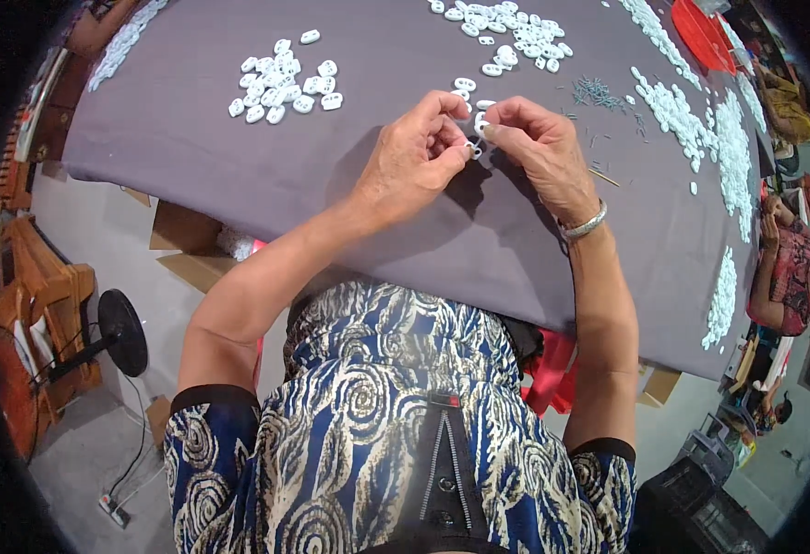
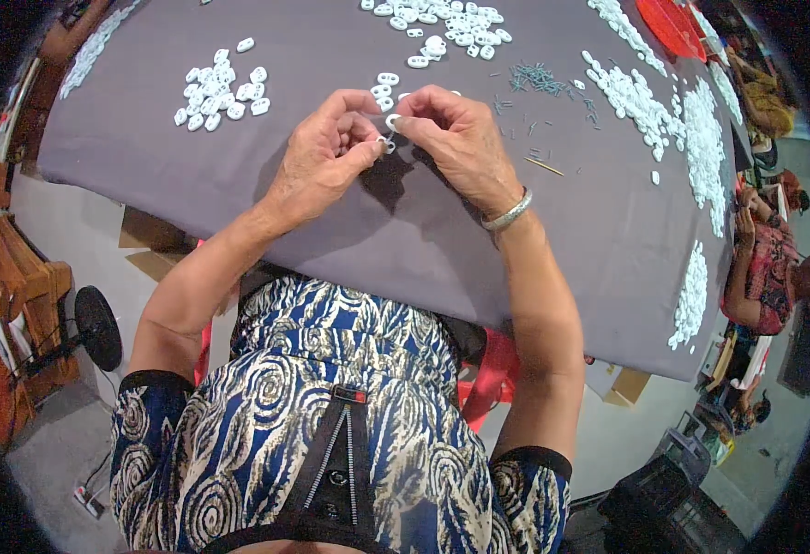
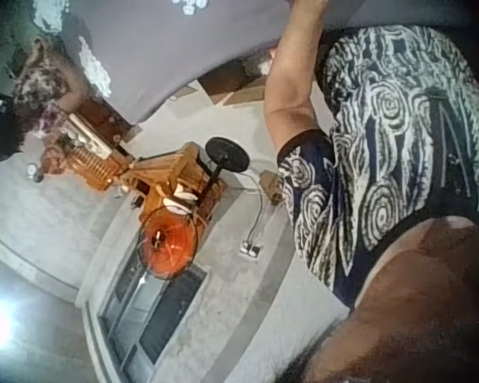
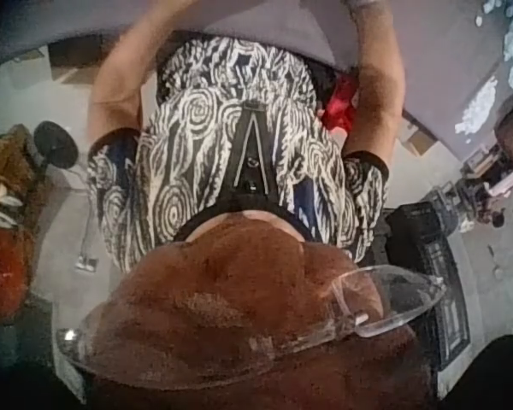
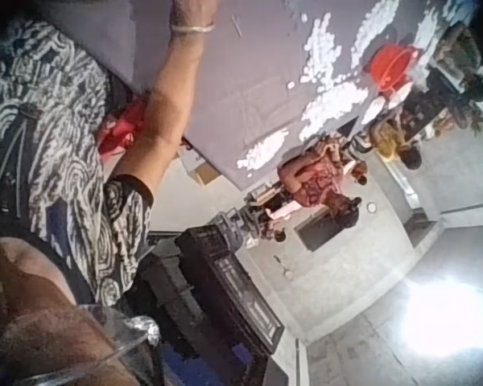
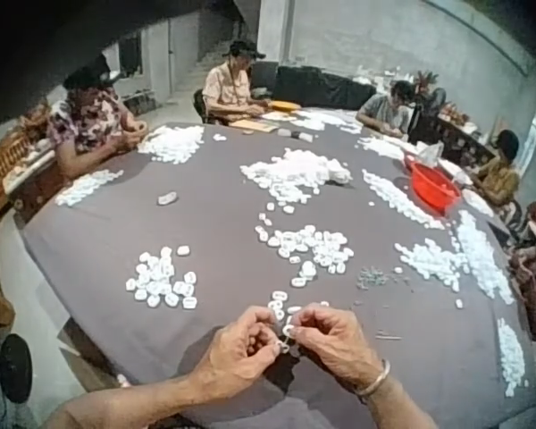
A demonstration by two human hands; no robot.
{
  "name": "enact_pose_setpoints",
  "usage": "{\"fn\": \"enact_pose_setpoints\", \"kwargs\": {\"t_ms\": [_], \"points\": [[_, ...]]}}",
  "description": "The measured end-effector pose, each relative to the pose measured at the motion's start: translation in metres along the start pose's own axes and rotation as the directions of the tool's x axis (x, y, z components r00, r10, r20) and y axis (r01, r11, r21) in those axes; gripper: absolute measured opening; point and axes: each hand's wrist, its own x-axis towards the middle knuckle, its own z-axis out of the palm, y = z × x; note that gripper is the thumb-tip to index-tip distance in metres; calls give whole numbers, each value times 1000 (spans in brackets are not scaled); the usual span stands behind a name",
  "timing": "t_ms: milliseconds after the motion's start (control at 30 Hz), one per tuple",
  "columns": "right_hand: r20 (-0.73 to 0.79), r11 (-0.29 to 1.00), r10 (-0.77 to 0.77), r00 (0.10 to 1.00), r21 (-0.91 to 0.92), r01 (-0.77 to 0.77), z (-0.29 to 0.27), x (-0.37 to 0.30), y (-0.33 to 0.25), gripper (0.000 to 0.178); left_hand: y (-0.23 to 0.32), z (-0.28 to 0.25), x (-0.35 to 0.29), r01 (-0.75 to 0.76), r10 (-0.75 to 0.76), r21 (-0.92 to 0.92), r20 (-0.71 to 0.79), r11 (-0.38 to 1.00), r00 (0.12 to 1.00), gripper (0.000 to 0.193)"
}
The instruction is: The person assembles small plastic components together by hand and places the assembled pieces onto the table.
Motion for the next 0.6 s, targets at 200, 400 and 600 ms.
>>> {"fn": "enact_pose_setpoints", "kwargs": {"t_ms": [200,400,600], "points": [[32,1000,12,999,12,-13,0,0,0,10,-5,0,1,-24,24,-3,-1,1000,1000,26],[34,998,-20,999,-64,22,-1,0,1,10,-4,0,1,-20,20,-7,0,1000,1000,25],[62,992,-19,998,-121,27,-3,1,5,10,-2,-1,1,-8,8,9,53,1000,999,31]]}}
